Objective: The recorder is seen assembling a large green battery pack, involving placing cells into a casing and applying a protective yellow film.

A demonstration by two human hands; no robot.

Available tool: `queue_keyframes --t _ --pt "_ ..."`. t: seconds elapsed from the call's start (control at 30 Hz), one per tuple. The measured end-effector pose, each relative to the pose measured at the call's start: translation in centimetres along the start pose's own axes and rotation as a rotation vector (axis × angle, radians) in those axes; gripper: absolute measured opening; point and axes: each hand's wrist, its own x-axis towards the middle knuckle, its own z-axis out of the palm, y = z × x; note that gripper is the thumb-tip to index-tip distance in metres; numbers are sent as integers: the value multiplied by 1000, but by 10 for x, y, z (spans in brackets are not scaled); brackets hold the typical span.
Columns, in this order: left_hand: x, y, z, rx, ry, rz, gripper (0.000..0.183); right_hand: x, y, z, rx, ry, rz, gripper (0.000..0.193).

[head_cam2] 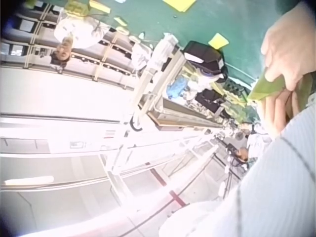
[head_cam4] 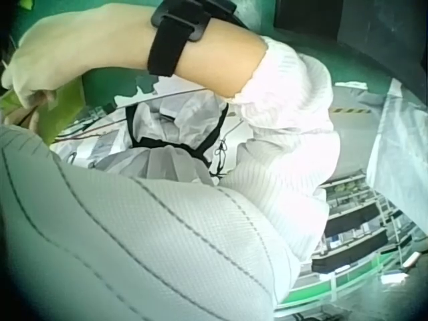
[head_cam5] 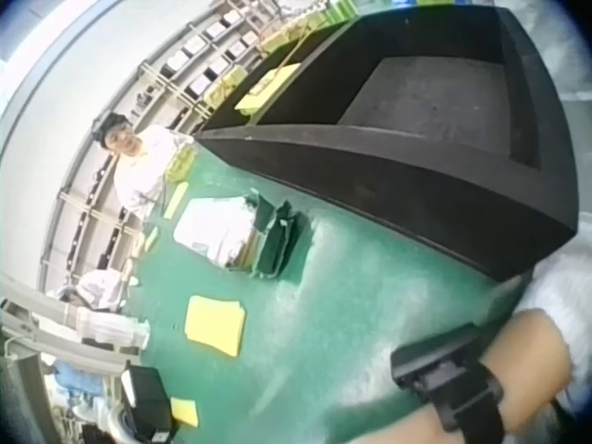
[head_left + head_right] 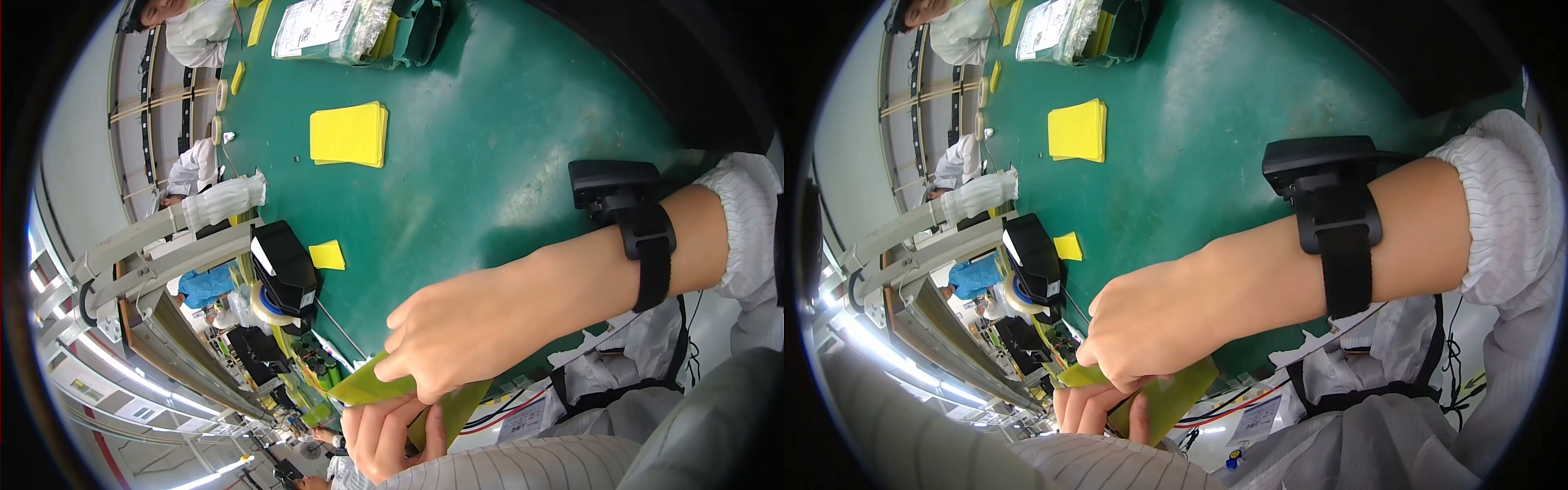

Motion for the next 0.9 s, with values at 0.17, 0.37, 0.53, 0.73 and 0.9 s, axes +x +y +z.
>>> queue_keyframes --t 0.17,0.37,0.53,0.73,0.9 --pt "4 2 -1 6 1 0 23 2 5 4 22 85 -36 15" --pt "1 -3 -1 5 23 4 23 5 3 5 -69 81 -12 13" --pt "2 0 2 -1 15 5 23 1 -3 3 -118 95 10 14" --pt "-2 -1 -3 24 -5 -37 23 9 0 5 -122 -2 9 12" --pt "1 1 -1 14 7 -9 23 4 -3 5 -106 -3 48 11"
